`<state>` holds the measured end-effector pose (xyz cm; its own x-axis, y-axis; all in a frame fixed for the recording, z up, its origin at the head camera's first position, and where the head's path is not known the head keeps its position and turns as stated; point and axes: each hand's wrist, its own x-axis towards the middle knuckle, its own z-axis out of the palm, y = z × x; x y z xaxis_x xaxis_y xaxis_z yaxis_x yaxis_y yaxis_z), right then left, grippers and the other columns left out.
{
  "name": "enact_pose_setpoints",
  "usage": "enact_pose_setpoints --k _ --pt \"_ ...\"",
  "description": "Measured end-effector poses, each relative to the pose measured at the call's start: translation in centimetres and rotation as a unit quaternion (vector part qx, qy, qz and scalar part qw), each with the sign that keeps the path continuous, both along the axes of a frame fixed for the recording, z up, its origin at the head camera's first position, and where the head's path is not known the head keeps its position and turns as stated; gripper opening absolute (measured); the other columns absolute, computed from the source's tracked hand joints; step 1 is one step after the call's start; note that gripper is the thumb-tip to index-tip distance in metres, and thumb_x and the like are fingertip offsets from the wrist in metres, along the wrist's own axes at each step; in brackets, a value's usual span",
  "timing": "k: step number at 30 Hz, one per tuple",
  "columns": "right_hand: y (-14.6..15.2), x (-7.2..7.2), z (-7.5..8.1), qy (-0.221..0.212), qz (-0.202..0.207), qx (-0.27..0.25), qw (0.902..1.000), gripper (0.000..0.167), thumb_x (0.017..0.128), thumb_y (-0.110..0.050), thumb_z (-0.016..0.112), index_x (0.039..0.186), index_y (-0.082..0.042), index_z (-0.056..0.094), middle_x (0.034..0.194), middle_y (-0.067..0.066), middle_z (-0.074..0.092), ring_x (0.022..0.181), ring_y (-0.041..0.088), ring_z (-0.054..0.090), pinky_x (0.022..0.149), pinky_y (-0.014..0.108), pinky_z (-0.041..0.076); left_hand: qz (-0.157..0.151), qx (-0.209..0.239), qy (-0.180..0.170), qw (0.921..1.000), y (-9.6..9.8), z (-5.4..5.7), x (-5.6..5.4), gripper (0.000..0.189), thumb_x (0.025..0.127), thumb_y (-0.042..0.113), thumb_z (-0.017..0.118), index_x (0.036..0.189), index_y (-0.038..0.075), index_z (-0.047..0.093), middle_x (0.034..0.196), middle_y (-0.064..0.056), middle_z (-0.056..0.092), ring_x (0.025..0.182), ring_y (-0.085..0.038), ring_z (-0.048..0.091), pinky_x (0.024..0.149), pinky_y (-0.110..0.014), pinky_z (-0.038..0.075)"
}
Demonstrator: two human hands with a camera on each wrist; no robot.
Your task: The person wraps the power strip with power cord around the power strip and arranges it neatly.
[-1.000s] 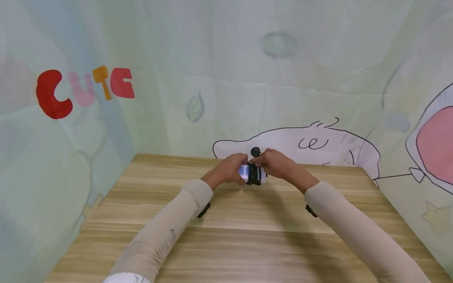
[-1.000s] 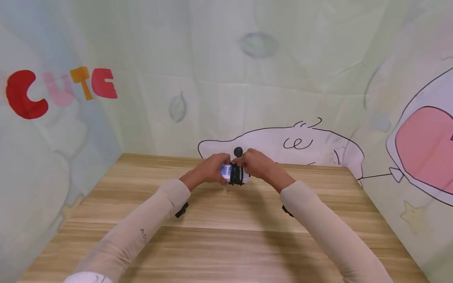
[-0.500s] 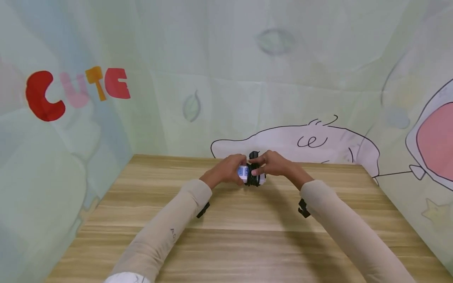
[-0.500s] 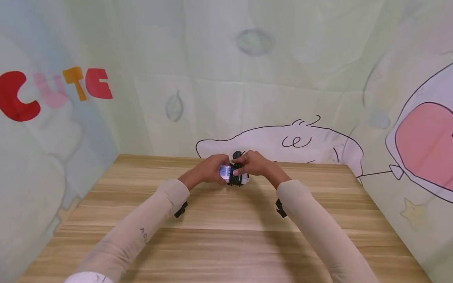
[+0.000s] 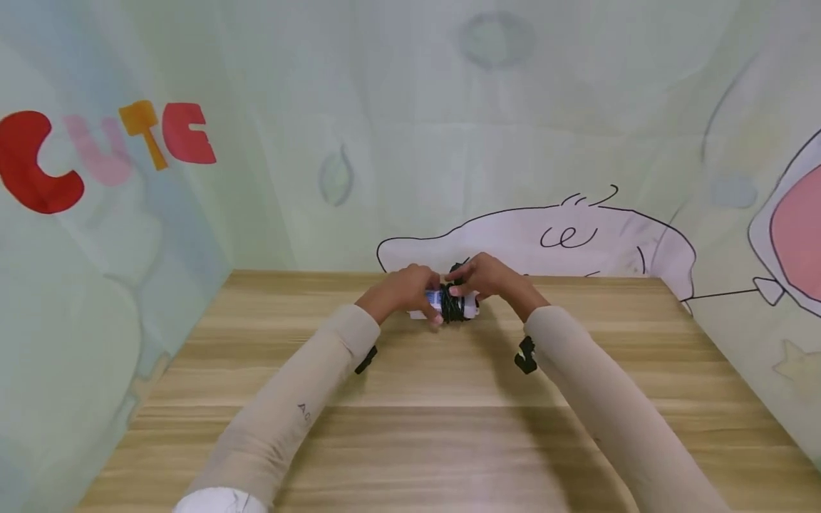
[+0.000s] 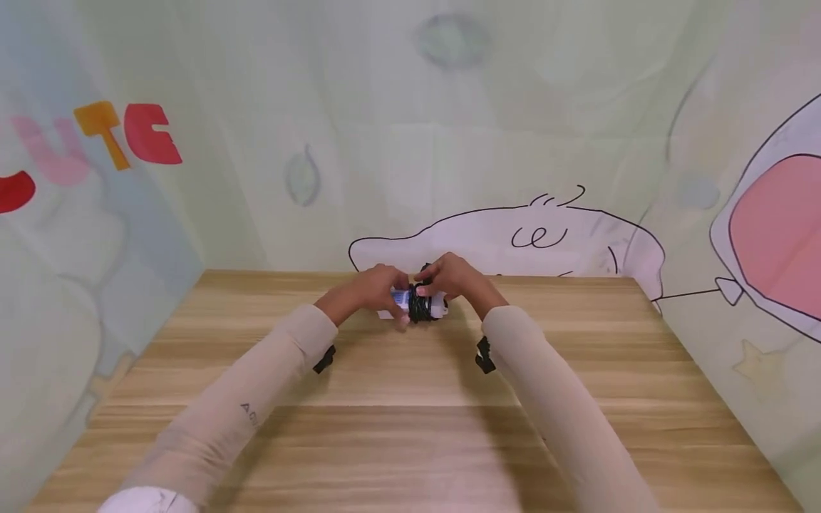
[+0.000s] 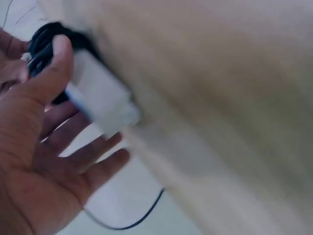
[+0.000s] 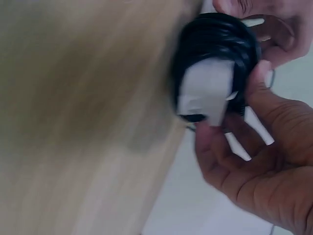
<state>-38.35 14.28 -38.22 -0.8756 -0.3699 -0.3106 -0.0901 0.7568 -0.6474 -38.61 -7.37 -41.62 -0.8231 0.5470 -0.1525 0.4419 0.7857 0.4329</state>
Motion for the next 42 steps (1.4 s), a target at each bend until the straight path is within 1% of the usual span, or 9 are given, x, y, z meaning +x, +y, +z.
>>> enact_pose_setpoints --k 3,4,7,15,17,24,27,30,42 --pt "-0.3 -0.2 0.9 -0.025 -0.017 0.026 0.9992 0.044 0.107 -0.015 0.078 0.151 -0.013 0.072 0.167 0.017 0.060 0.140 0.029 0.062 0.108 0.048 0.064 0.031 -0.032 -0.060 0.9972 0.7 1.8 0.2 0.070 0.098 0.065 0.080 0.139 0.008 0.078 0.135 -0.008 0.078 0.110 -0.022 0.070 0.097 -0.042 0.062" --pt "-0.4 -0.2 1.2 -0.030 -0.022 0.036 0.9987 0.044 0.107 -0.014 0.078 0.151 -0.015 0.073 0.168 0.015 0.059 0.142 0.030 0.061 0.109 0.049 0.064 0.048 -0.044 -0.086 0.9941 1.3 3.3 1.1 0.068 0.103 0.062 0.076 0.142 0.006 0.077 0.141 -0.011 0.077 0.112 -0.025 0.073 0.098 -0.044 0.064" --pt "-1.0 -0.3 2.1 -0.041 -0.037 0.074 0.9957 0.045 0.107 -0.015 0.078 0.152 -0.019 0.073 0.169 0.013 0.060 0.141 0.035 0.063 0.107 0.052 0.064 0.095 -0.047 -0.138 0.9848 2.1 4.8 1.2 0.068 0.106 0.061 0.072 0.148 0.007 0.073 0.154 -0.011 0.070 0.120 -0.033 0.077 0.095 -0.049 0.067" --pt "-2.7 -0.1 3.1 -0.096 -0.089 0.101 0.9862 0.051 0.106 -0.009 0.078 0.155 -0.021 0.070 0.172 0.013 0.055 0.098 0.032 0.086 0.090 0.041 0.070 0.197 -0.056 -0.193 0.9595 3.3 5.7 0.4 0.074 0.099 0.050 0.085 0.154 0.005 0.064 0.165 -0.014 0.060 0.133 -0.041 0.073 0.103 -0.051 0.066" --pt "-2.8 0.0 3.2 -0.100 -0.091 0.101 0.9856 0.052 0.105 -0.008 0.079 0.155 -0.021 0.071 0.174 0.011 0.054 0.090 0.027 0.087 0.090 0.038 0.069 0.212 -0.071 -0.183 0.9573 3.5 5.4 -0.2 0.079 0.096 0.051 0.088 0.155 0.004 0.063 0.163 -0.013 0.062 0.133 -0.036 0.070 0.106 -0.049 0.064" --pt "-2.3 0.1 3.6 -0.085 -0.093 0.103 0.9867 0.054 0.104 -0.007 0.080 0.155 -0.023 0.070 0.171 0.010 0.058 0.091 0.027 0.087 0.107 0.041 0.064 0.207 -0.100 -0.131 0.9644 3.9 -2.7 -10.6 0.114 0.053 0.072 0.107 0.141 0.010 0.072 0.140 -0.004 0.073 0.116 -0.022 0.067 0.101 -0.040 0.061" --pt "-2.0 0.1 3.7 -0.083 -0.101 0.095 0.9869 0.054 0.104 -0.005 0.080 0.154 -0.024 0.071 0.167 0.012 0.061 0.089 0.027 0.087 0.114 0.044 0.060 0.209 -0.083 -0.118 0.9671 4.3 -4.0 -12.3 0.119 0.041 0.072 0.110 0.136 0.010 0.073 0.132 -0.004 0.074 0.111 -0.023 0.067 0.093 -0.039 0.062" --pt "-1.7 0.1 3.6 -0.081 -0.106 0.087 0.9871 0.052 0.104 -0.003 0.079 0.152 -0.023 0.073 0.165 0.014 0.063 0.087 0.028 0.087 0.115 0.045 0.059 0.215 -0.078 -0.106 0.9678 4.8 -4.4 -12.6 0.113 0.044 0.068 0.112 0.133 0.011 0.073 0.125 -0.002 0.074 0.107 -0.023 0.068 0.086 -0.037 0.062" --pt "-2.2 0.7 1.7 -0.056 -0.134 0.065 0.9873 0.045 0.099 0.003 0.082 0.142 -0.014 0.080 0.150 0.024 0.069 0.080 0.030 0.085 0.082 0.041 0.070 0.247 -0.038 -0.056 0.9665 5.1 -5.3 -9.5 0.086 0.061 0.054 0.111 0.123 0.008 0.074 0.121 -0.008 0.075 0.101 -0.025 0.068 0.082 -0.039 0.061"
